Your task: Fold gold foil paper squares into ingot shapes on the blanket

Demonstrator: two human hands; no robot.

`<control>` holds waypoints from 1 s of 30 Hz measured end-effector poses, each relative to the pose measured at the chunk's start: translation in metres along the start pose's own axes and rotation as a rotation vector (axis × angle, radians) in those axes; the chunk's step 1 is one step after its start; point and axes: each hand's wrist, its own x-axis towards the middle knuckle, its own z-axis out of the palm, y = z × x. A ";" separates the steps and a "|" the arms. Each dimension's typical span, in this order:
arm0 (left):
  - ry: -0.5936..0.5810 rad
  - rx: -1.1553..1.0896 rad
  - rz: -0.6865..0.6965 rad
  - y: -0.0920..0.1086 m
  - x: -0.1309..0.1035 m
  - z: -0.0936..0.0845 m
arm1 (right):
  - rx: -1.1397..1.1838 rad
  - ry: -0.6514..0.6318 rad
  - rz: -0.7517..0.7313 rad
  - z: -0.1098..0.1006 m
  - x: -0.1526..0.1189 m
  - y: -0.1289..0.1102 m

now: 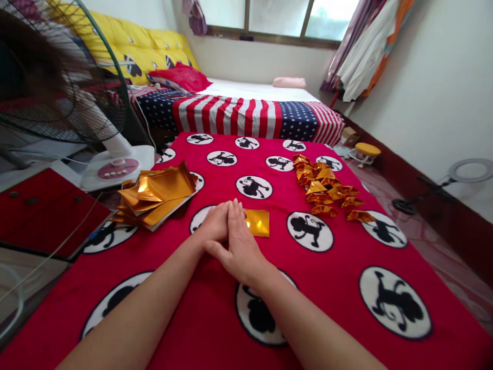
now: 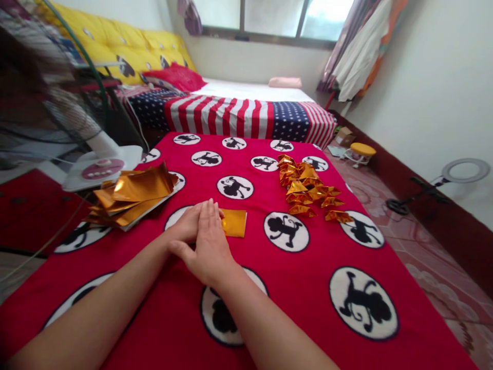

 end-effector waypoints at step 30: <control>-0.226 0.005 0.296 0.062 -0.007 0.021 | -0.663 -0.134 0.211 -0.029 -0.015 0.049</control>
